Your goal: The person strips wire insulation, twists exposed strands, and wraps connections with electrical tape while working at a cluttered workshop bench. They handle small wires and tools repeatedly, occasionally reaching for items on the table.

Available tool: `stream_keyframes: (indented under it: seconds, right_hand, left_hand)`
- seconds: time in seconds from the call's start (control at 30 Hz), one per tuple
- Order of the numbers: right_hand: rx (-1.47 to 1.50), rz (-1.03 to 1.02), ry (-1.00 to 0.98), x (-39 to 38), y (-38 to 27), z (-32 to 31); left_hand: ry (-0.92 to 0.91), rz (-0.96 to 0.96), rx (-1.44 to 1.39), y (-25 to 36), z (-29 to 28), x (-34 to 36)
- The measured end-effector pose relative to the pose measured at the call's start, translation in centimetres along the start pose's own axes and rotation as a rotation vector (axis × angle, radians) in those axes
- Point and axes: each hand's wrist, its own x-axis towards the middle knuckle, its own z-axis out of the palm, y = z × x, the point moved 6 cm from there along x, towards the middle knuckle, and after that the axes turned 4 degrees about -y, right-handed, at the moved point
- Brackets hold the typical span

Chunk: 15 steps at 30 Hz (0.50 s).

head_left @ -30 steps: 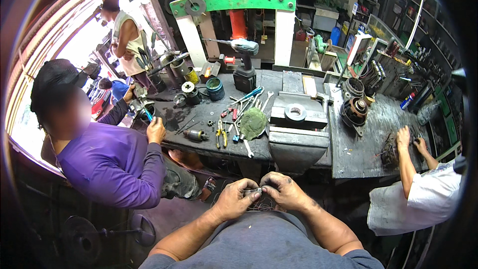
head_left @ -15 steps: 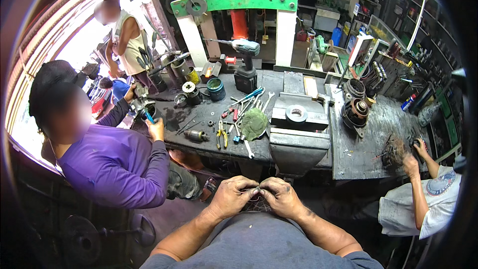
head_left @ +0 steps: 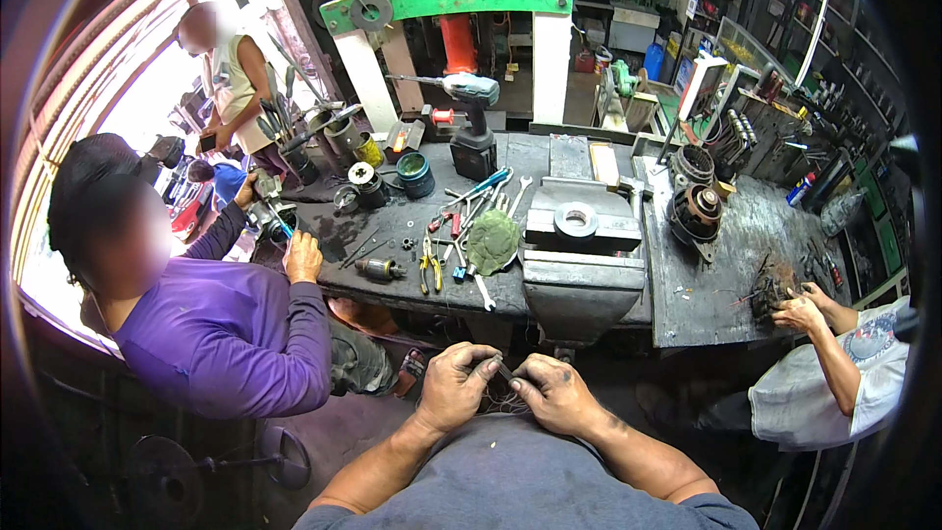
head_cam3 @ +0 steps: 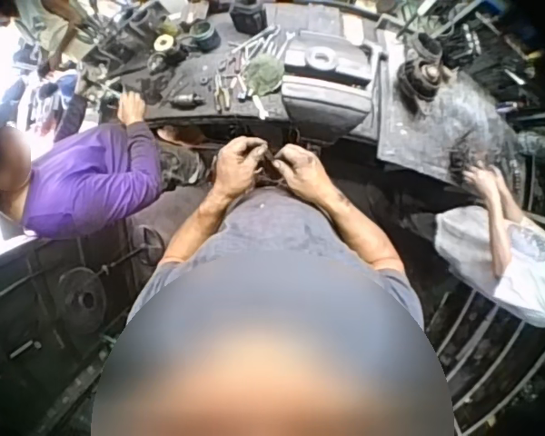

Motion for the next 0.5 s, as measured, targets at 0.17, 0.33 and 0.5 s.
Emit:
stream_keyframes:
  seconds: [0.17, 0.33, 0.5]
  right_hand:
    - [0.125, 0.069, -0.012, -0.2, 0.2, -0.7]
    - [0.274, 0.11, 0.043, 0.5, 0.7, -0.3]
    - [0.292, 0.192, 0.014, 0.2, 1.9, 0.7]
  left_hand:
    - [-0.078, -0.069, -0.153, -0.6, 0.4, 0.4]
    - [-0.202, -0.242, -0.193, -1.4, 1.7, 0.0]
    - [-0.145, -0.113, -0.093, -0.6, 1.9, -0.2]
